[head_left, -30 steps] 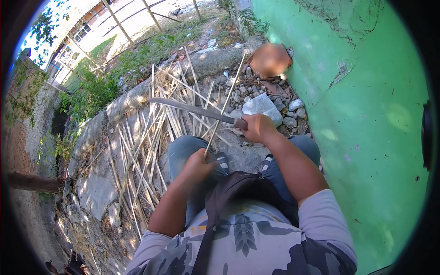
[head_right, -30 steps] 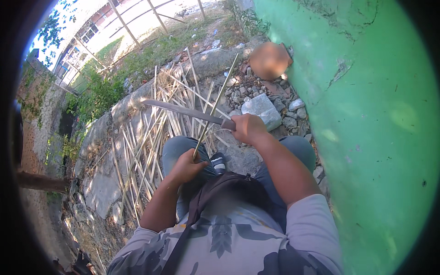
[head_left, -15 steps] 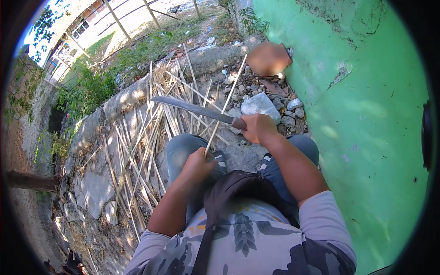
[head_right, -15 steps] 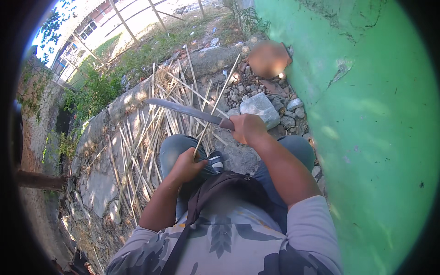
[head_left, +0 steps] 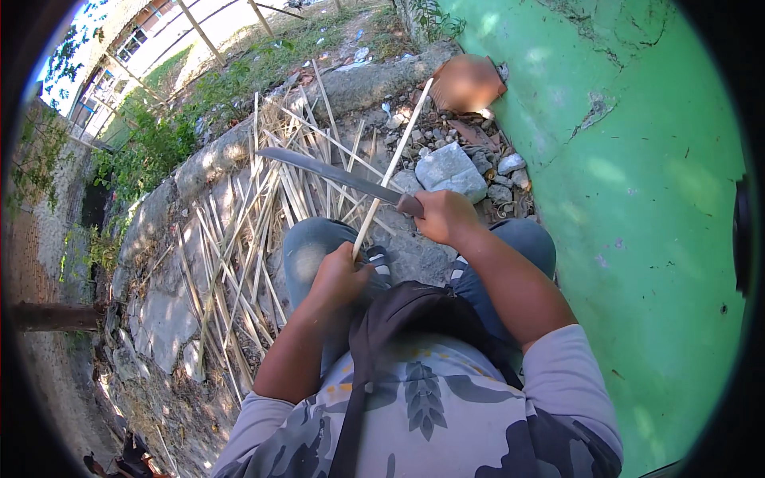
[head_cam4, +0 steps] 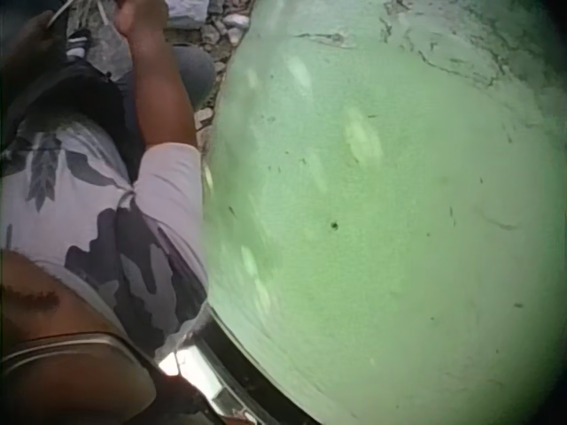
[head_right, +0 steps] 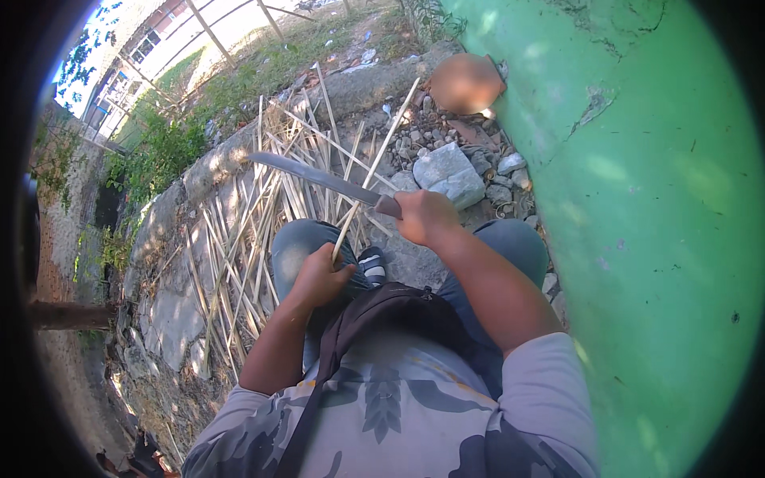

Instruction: The person trims and scrapes bamboo strips with a machete, holding each strip by hand and shaving along its length.

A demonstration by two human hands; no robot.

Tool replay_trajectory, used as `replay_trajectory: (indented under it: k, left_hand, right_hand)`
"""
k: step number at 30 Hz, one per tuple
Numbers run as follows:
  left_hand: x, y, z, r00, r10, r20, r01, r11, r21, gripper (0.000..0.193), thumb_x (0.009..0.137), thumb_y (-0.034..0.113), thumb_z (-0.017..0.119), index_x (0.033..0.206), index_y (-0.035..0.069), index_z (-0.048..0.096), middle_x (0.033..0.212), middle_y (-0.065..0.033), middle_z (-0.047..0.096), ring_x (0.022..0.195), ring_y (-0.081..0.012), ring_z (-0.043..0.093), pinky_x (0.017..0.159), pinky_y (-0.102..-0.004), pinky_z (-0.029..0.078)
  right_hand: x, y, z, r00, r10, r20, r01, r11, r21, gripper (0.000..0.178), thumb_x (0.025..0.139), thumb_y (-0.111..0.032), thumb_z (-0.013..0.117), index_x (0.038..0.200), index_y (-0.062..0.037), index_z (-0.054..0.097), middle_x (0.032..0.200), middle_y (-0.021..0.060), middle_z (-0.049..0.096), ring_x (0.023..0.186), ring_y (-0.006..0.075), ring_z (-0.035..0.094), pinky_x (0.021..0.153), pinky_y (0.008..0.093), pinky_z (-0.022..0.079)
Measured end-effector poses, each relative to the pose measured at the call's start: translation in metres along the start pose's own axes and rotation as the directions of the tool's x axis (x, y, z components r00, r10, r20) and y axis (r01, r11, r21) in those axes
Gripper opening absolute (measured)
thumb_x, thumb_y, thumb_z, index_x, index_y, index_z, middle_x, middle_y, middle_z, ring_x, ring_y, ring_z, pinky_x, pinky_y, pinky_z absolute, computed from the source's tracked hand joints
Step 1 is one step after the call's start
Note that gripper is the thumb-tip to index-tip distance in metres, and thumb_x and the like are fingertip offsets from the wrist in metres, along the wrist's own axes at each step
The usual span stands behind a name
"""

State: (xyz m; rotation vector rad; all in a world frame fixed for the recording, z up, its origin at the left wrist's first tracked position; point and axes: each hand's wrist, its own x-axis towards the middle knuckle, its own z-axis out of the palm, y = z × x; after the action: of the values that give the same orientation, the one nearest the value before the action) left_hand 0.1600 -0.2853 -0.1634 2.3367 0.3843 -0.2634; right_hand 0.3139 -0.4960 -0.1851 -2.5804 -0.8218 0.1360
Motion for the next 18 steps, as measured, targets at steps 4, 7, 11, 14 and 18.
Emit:
replay_trajectory:
  k: [4,7,11,14,18]
  left_hand:
    - [-0.003,0.0,0.003,0.999,0.024,-0.038,-0.021,0.997,0.079,0.032,0.085,0.022,0.078,0.092,0.0,0.055,0.079,-0.0199,0.064,0.075,-0.0372,0.065,0.069,-0.0453,0.049]
    - [0.002,-0.002,0.008,0.996,0.047,-0.07,-0.04,0.994,0.099,0.03,0.086,0.02,0.077,0.093,0.0,0.056,0.081,-0.0216,0.065,0.076,-0.0398,0.065,0.07,-0.0466,0.05]
    - [-0.001,0.0,0.006,0.998,0.022,-0.054,-0.015,0.993,0.114,0.027,0.086,0.018,0.075,0.093,-0.001,0.056,0.082,-0.0227,0.066,0.078,-0.0416,0.066,0.071,-0.0475,0.05]
    - [-0.003,-0.005,0.007,0.998,0.018,-0.055,-0.014,0.998,0.063,0.026,0.086,0.016,0.075,0.093,-0.001,0.057,0.083,-0.0238,0.066,0.08,-0.0432,0.066,0.072,-0.048,0.05]
    - [-0.002,0.0,0.006,0.997,0.048,-0.054,-0.043,0.995,0.092,0.026,0.086,0.017,0.075,0.093,-0.001,0.057,0.084,-0.0235,0.066,0.081,-0.0423,0.066,0.073,-0.0472,0.05]
  right_hand:
    - [-0.001,-0.005,-0.005,0.995,-0.08,0.055,0.084,0.994,-0.066,0.017,0.08,-0.027,0.072,0.091,-0.0152,0.069,0.083,0.0151,0.072,0.081,0.0382,0.071,0.073,0.0499,0.056]
    - [0.008,0.006,-0.015,0.99,0.037,0.135,-0.024,0.995,-0.1,0.019,0.083,-0.026,0.069,0.098,-0.0152,0.071,0.09,0.0137,0.074,0.088,0.0368,0.072,0.079,0.0489,0.057]
    - [0.007,0.001,-0.018,0.986,0.119,0.113,-0.113,0.992,-0.053,0.021,0.085,-0.027,0.067,0.101,-0.0151,0.071,0.095,0.0121,0.075,0.092,0.0352,0.072,0.082,0.046,0.057]
    - [0.004,-0.002,-0.018,0.987,0.071,0.147,-0.06,0.995,-0.078,0.022,0.086,-0.027,0.067,0.103,-0.0154,0.071,0.096,0.0121,0.075,0.092,0.0352,0.072,0.082,0.0455,0.057]
    - [0.015,0.008,-0.02,0.963,0.173,0.204,-0.171,0.985,-0.032,0.022,0.083,-0.026,0.068,0.102,-0.0151,0.071,0.094,0.0135,0.074,0.092,0.0359,0.072,0.082,0.0466,0.056]
